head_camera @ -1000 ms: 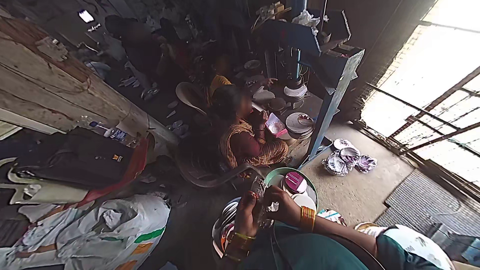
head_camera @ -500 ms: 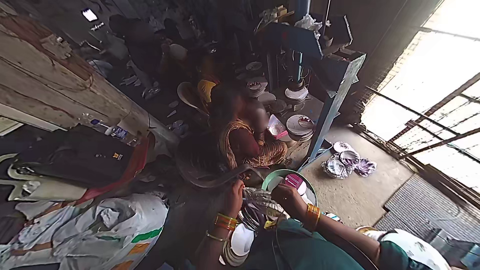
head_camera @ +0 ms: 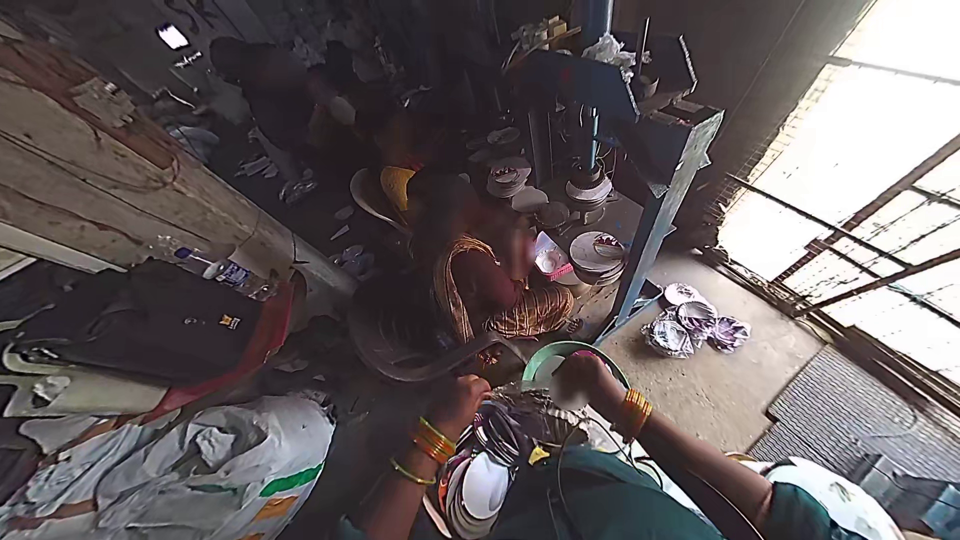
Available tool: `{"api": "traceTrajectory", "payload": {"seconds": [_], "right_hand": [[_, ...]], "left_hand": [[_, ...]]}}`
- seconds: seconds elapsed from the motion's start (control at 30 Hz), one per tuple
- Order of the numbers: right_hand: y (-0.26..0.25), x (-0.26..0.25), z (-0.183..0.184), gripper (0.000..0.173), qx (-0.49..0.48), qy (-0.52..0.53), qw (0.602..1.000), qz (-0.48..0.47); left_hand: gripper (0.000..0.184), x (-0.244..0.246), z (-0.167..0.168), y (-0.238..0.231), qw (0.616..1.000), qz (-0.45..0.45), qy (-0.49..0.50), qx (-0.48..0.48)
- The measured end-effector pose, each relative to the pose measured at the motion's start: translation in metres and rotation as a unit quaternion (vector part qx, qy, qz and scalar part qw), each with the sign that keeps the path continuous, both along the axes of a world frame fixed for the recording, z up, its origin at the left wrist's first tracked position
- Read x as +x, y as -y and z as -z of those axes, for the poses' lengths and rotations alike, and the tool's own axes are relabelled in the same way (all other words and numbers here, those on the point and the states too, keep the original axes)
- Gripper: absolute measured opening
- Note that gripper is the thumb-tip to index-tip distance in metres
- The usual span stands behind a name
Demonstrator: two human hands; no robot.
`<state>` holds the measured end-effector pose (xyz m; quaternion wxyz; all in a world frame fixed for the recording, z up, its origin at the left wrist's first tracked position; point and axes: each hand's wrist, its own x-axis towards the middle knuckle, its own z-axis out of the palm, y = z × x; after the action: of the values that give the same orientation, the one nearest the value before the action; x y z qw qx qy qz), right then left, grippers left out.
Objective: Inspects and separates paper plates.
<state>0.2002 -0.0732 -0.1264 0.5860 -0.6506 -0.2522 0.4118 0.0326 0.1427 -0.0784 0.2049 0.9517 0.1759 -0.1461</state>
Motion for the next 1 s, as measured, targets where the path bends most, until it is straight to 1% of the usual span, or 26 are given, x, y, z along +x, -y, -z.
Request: {"api": "traceTrajectory", "payload": {"seconds": [0.03, 0.07, 0.1, 0.13, 0.17, 0.2, 0.23, 0.27, 0.3, 0.33, 0.37, 0.4, 0.43, 0.47, 0.5, 0.53, 0.57, 0.6, 0.67, 0.73, 0.77, 0.8, 0.87, 0.93, 1.0], "right_hand": [[0.000, 0.003, -0.001, 0.006, -0.007, -0.015, 1.000, 0.004], [0.001, 0.005, -0.003, 0.007, -0.019, -0.006, 1.000, 0.001], [0.002, 0.005, -0.004, 0.009, -0.040, 0.033, 0.999, -0.013], [0.005, 0.003, -0.005, 0.013, -0.066, 0.105, 0.991, -0.049], [0.007, -0.004, -0.006, 0.018, -0.082, 0.189, 0.974, -0.098], [0.007, -0.014, -0.006, 0.020, -0.081, 0.267, 0.948, -0.153], [0.005, -0.025, -0.007, 0.020, -0.071, 0.321, 0.919, -0.217], [0.000, -0.035, -0.010, 0.019, -0.047, 0.365, 0.891, -0.267], [-0.005, -0.042, -0.013, 0.018, -0.005, 0.406, 0.866, -0.291], [-0.011, -0.047, -0.015, 0.016, 0.054, 0.468, 0.839, -0.272], [-0.019, -0.047, -0.014, 0.012, 0.136, 0.541, 0.805, -0.202], [-0.028, -0.043, -0.016, 0.009, 0.185, 0.576, 0.783, -0.147], [-0.033, -0.039, -0.018, 0.007, 0.213, 0.580, 0.779, -0.109], [-0.036, -0.034, -0.018, 0.006, 0.231, 0.561, 0.791, -0.085], [-0.036, -0.030, -0.015, 0.006, 0.239, 0.522, 0.815, -0.077], [-0.033, -0.027, -0.014, 0.007, 0.237, 0.468, 0.847, -0.085], [-0.030, -0.024, -0.013, 0.009, 0.231, 0.420, 0.872, -0.096], [-0.027, -0.023, -0.013, 0.011, 0.220, 0.385, 0.890, -0.105], [-0.023, -0.023, -0.015, 0.010, 0.188, 0.363, 0.905, -0.114], [-0.018, -0.025, -0.017, 0.015, 0.139, 0.344, 0.920, -0.129], [-0.017, -0.025, -0.018, 0.017, 0.114, 0.327, 0.928, -0.139], [-0.015, -0.025, -0.018, 0.019, 0.090, 0.305, 0.936, -0.151], [-0.015, -0.026, -0.017, 0.020, 0.046, 0.269, 0.949, -0.157], [-0.015, -0.028, -0.019, 0.020, 0.023, 0.255, 0.955, -0.146], [-0.016, -0.025, -0.015, 0.021, 0.037, 0.245, 0.958, -0.147]], "left_hand": [[0.028, 0.003, -0.002, 0.003, 0.999, -0.008, -0.046, 0.021], [0.029, 0.007, -0.003, 0.007, 0.996, -0.054, -0.074, 0.004], [0.029, 0.011, -0.002, 0.008, 0.987, -0.132, -0.063, -0.061], [0.026, 0.013, 0.002, 0.011, 0.956, -0.235, -0.011, -0.176], [0.023, 0.016, 0.006, 0.017, 0.885, -0.347, 0.062, -0.303], [0.021, 0.021, 0.009, 0.025, 0.788, -0.435, 0.129, -0.416], [0.020, 0.026, 0.010, 0.032, 0.709, -0.475, 0.170, -0.493], [0.019, 0.030, 0.011, 0.041, 0.675, -0.474, 0.193, -0.531], [0.018, 0.031, 0.016, 0.049, 0.683, -0.443, 0.211, -0.540], [0.016, 0.029, 0.022, 0.056, 0.720, -0.387, 0.223, -0.531], [0.015, 0.026, 0.028, 0.060, 0.760, -0.325, 0.232, -0.513], [0.017, 0.021, 0.033, 0.062, 0.782, -0.275, 0.244, -0.504], [0.023, 0.015, 0.030, 0.067, 0.782, -0.261, 0.255, -0.506], [0.026, 0.011, 0.028, 0.072, 0.775, -0.263, 0.266, -0.510], [0.027, 0.006, 0.030, 0.076, 0.763, -0.272, 0.281, -0.514], [0.024, 0.002, 0.033, 0.080, 0.755, -0.289, 0.301, -0.506], [0.026, -0.002, 0.031, 0.083, 0.754, -0.292, 0.310, -0.500], [0.028, -0.006, 0.028, 0.087, 0.764, -0.286, 0.311, -0.487], [0.027, -0.010, 0.028, 0.089, 0.796, -0.251, 0.310, -0.456], [0.024, -0.013, 0.033, 0.085, 0.836, -0.175, 0.321, -0.410], [0.023, -0.013, 0.034, 0.082, 0.866, -0.128, 0.327, -0.357], [0.019, -0.012, 0.033, 0.080, 0.898, -0.083, 0.331, -0.280], [0.017, -0.012, 0.024, 0.080, 0.941, -0.020, 0.310, -0.133], [0.014, -0.011, 0.017, 0.089, 0.959, -0.006, 0.280, -0.038], [0.013, -0.008, 0.022, 0.095, 0.956, -0.021, 0.290, 0.025]]}}
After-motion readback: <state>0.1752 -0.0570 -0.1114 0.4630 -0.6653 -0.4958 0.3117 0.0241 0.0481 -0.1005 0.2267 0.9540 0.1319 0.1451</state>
